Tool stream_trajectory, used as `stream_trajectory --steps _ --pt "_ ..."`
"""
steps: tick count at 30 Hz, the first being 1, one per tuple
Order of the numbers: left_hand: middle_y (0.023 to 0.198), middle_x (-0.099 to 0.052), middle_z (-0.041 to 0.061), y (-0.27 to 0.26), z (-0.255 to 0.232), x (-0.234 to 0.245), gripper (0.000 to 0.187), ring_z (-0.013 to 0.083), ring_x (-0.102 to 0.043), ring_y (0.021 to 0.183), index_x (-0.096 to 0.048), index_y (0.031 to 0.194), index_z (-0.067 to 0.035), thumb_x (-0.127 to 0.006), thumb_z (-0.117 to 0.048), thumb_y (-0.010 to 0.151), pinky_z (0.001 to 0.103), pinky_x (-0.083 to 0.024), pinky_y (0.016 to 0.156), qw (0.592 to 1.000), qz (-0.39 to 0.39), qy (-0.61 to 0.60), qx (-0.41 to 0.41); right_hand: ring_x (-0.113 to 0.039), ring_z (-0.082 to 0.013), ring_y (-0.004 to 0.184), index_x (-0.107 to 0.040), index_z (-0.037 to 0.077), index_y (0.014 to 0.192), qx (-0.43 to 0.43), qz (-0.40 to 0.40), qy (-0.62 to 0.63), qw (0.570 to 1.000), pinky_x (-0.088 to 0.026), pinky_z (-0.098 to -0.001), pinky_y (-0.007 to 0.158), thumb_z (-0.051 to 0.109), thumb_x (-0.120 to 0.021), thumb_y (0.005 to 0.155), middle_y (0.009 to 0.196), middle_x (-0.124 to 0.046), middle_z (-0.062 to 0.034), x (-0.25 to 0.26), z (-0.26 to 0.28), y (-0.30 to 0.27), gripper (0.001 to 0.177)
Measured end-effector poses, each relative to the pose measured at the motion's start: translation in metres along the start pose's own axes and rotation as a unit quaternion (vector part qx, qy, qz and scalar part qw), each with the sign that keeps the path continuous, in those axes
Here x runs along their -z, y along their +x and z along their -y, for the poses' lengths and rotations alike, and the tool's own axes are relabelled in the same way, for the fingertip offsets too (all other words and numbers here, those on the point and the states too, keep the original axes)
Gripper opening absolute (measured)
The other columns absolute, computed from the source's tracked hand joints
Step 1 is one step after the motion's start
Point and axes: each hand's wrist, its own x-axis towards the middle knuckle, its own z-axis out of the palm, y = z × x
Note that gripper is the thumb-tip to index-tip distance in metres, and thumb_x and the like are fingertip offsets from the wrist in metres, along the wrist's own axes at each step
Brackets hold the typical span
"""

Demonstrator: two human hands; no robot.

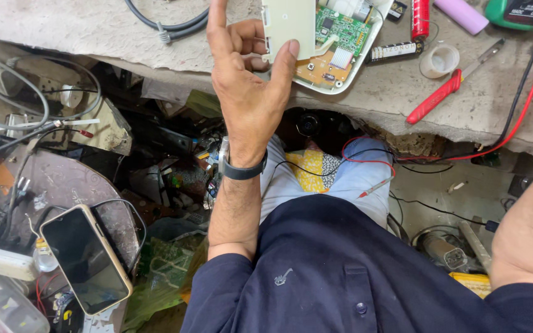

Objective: The person disassembles a white electronic device, removes the circuit board and screen, and uses a soldering iron and screwdriver to work on the internal components. They handle batteries and wires, then reassemble the device by placing the screen and board back into the casing.

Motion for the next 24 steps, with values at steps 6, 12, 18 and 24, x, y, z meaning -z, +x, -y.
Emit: stream_trajectory --steps 6,12,18,24 --pt "0.108 -0.069 0.001 0.013 -0.006 0.006 0.074 0.0059 -0.062 0.093 -0.027 0.155 -0.010 -0.079 -0.003 0.103 0.020 -0.050 0.080 0.998 0.017 -0.053 -0.024 -0.056 -0.0108 0.092 -0.061 -0.001 0.117 0.057 0.001 0.054 0.997 -0.045 -0.0257 0.081 0.025 -0.036 0.123 0.104 -0.060 -0.0027 -0.010 0.055 0.007 0.036" --pt "0.096 -0.069 0.002 0.038 -0.016 0.005 0.029 0.0063 -0.068 0.080 -0.053 0.119 -0.004 -0.075 -0.002 0.102 0.021 -0.058 0.069 0.995 0.044 -0.088 -0.031 -0.057 -0.0121 0.086 -0.063 0.000 0.114 0.118 0.000 -0.008 0.993 -0.043 -0.0260 0.074 0.021 -0.045 0.119 0.099 -0.062 -0.0042 -0.029 0.122 0.030 0.029" --pt "0.068 -0.063 0.006 0.060 -0.032 -0.006 0.015 0.0138 -0.061 0.056 -0.062 0.084 -0.002 -0.075 0.000 0.089 0.031 -0.045 0.053 0.990 0.029 0.061 -0.126 -0.057 -0.0134 0.079 -0.064 0.000 0.111 0.143 0.008 -0.080 0.986 -0.040 -0.0263 0.068 0.018 -0.053 0.115 0.095 -0.064 -0.0056 -0.040 0.141 0.047 0.022" --pt "0.096 -0.062 0.008 0.045 -0.042 -0.014 0.027 0.0268 -0.060 0.084 -0.052 0.116 -0.006 -0.074 -0.003 0.100 0.039 -0.045 0.075 0.954 0.039 0.166 -0.246 -0.057 -0.0147 0.072 -0.065 0.000 0.108 0.168 -0.015 -0.083 0.982 -0.038 -0.0266 0.061 0.015 -0.061 0.111 0.091 -0.066 -0.0071 -0.032 0.162 0.047 0.016"
